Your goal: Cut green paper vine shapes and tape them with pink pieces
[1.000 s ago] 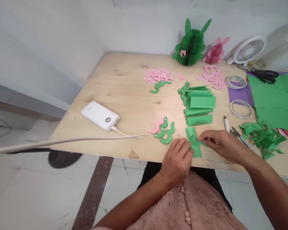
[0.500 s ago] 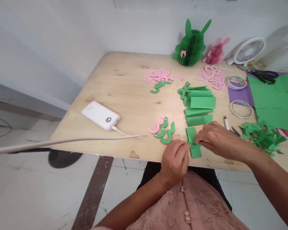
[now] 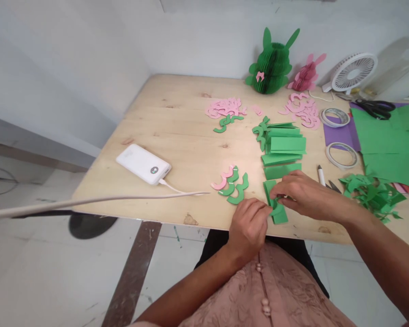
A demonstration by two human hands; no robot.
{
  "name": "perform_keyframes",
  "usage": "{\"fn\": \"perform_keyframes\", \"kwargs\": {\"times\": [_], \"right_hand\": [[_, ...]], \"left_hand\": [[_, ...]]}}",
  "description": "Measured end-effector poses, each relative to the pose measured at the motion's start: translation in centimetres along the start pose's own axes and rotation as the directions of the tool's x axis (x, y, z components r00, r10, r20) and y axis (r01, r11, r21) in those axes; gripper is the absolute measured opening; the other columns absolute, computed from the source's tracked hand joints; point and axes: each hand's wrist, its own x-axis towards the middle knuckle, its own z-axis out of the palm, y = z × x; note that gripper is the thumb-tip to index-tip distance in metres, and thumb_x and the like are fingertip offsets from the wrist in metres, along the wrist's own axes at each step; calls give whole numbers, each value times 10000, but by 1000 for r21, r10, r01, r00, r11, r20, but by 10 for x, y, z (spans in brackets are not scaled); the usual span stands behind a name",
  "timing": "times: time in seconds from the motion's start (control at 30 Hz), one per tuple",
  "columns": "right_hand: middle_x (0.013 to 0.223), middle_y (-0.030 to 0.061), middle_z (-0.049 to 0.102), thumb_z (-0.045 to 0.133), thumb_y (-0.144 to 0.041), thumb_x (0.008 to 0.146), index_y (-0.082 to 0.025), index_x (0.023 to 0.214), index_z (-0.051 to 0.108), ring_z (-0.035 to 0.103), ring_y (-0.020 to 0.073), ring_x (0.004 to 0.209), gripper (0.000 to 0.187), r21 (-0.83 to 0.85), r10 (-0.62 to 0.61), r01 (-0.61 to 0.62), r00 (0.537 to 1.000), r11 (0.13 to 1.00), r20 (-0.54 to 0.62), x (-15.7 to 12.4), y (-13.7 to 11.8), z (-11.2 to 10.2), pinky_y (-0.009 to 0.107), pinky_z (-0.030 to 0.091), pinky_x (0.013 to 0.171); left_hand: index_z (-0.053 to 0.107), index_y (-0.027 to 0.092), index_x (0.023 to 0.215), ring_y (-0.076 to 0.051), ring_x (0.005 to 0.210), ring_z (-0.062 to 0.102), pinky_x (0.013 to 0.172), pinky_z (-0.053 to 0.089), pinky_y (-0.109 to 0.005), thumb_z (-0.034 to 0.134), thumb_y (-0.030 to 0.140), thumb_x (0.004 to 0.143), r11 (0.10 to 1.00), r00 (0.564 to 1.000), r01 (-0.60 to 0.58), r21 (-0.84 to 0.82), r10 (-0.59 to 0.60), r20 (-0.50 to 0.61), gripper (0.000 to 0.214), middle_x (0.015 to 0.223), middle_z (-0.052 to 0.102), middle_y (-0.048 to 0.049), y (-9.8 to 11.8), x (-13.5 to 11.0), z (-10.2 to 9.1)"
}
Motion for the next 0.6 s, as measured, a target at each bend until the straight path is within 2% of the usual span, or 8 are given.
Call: {"fn": "perform_keyframes", "kwargs": {"times": [0.2,0.3,0.37,0.4,0.47,0.53,0.6], "right_hand": [[664,9,644,549,-98,829,-201,867,664,595,196,698,159,-43,3,-6,997,999,-71,6,2,7,353,370,771],[784,38,680,576,-145,835,-198,926,658,618,221,787,133,-85,-40,21,972,996,-232,4,3,14,373,391,791],[959,75,693,563,-190,866,-192,1011,638,619,250,939,163,-108,-67,23,906,994,-418,-2,3,19,392,401,834],[1040,90,686,545,-204,886,-188,1060,623,609,255,998,191,-111,-53,-4,862,994,-505,-6,3,22,395,408,852],[1069,105,682,525,-205,900,-177,1091,609,618,244,1000,211,-92,-18,-56,759,994,-651,-17,2,29,385,431,856],[1065,106,681,511,-196,905,-181,1109,603,623,240,995,224,-66,44,-122,723,990,-689,-29,0,38,378,449,850],[1044,107,680,486,-179,914,-186,1111,595,624,237,985,226,-56,66,-141,735,988,-675,-41,-4,50,378,456,848]], "left_hand": [[618,144,1008,-201,873,546,771,467,-365,434,72,880,999,1000,3,36,-4,20,235,884,651,-77,0,-1,2],[629,153,1000,-198,851,540,762,458,-363,433,81,885,999,999,14,41,-15,30,239,850,650,-68,0,-1,2],[636,152,993,-196,836,535,753,454,-361,434,82,883,999,999,18,47,-20,32,240,835,647,-65,0,-1,1],[638,148,990,-195,831,533,749,452,-359,436,82,882,999,999,18,51,-20,31,239,832,646,-65,1,-1,1],[642,141,988,-193,825,531,743,451,-357,438,82,879,998,999,19,57,-21,31,238,836,645,-67,1,0,1],[644,145,995,-194,830,532,745,451,-357,438,83,879,998,999,24,58,-26,37,245,844,644,-66,2,1,0],[645,151,1006,-195,839,533,752,449,-360,437,84,880,998,998,31,53,-34,49,253,850,642,-64,2,1,-1]]}}
